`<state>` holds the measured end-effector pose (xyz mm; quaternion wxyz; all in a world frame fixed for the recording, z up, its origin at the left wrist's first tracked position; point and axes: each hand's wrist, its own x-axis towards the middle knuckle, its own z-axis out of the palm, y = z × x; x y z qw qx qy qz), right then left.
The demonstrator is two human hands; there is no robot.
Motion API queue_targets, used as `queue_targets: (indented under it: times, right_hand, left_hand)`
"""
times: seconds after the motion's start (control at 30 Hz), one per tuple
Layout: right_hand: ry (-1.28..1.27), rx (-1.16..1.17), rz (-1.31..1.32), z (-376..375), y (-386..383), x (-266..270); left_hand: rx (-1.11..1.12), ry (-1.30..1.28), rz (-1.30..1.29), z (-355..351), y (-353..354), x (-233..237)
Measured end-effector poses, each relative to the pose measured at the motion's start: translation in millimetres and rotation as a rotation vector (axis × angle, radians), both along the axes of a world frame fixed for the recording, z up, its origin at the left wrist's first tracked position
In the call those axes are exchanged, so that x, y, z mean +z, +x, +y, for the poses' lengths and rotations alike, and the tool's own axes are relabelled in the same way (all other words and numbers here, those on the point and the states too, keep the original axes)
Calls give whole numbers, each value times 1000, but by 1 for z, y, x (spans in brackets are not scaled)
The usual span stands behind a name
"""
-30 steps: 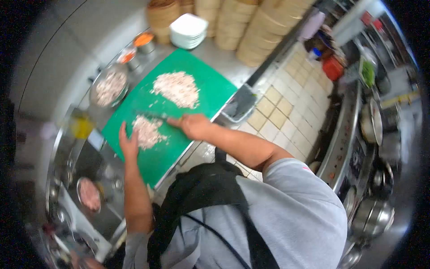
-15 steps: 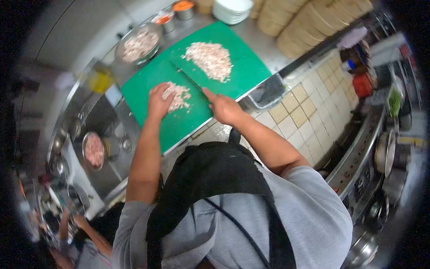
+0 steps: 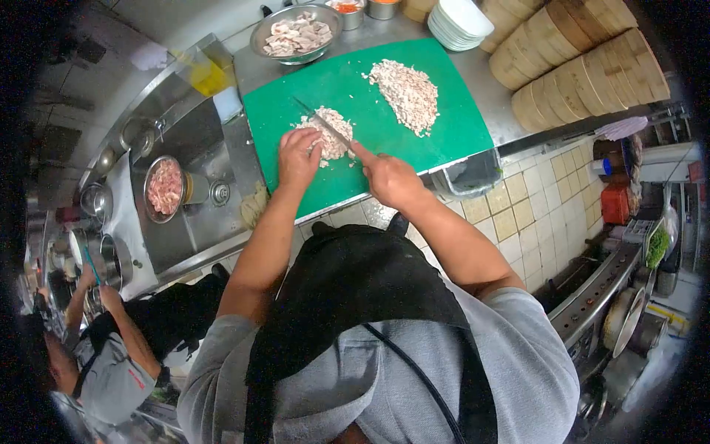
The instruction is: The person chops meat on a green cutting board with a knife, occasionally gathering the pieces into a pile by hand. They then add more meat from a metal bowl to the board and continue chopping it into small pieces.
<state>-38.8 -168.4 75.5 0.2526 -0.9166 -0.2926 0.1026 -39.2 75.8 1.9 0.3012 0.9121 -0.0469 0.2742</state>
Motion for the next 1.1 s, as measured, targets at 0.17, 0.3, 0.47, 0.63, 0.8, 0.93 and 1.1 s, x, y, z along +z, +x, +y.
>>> queue_targets:
  times: [0.17,0.3,0.47,0.63,0.8,0.93,1.1]
  right_hand:
    - [126,-37,-49,9,-6,4]
    - [-77,-21,32,10,-1,-1]
    - [-25,-45,-1,5,-1,-5]
    - [-15,-120,-14,6,3,2]
    - [-71,-79,-17,-2,17,-6]
    - [51,-111,-38,1,3,-5]
    - [0,-81,-20,0,4,-6]
  left_hand:
    - [7,-29,-27,-1,3,-6]
    - [0,-48,2,-1,1,-4]
    - [-7,-48,-29,-1,3,-5]
    - [-10,-61,-32,0,4,-4]
    - [-16,-91,-51,0,3,-8]
    - [0,-50,-36,-1,2,-6]
    - [2,-72,-34,-1,1,-5]
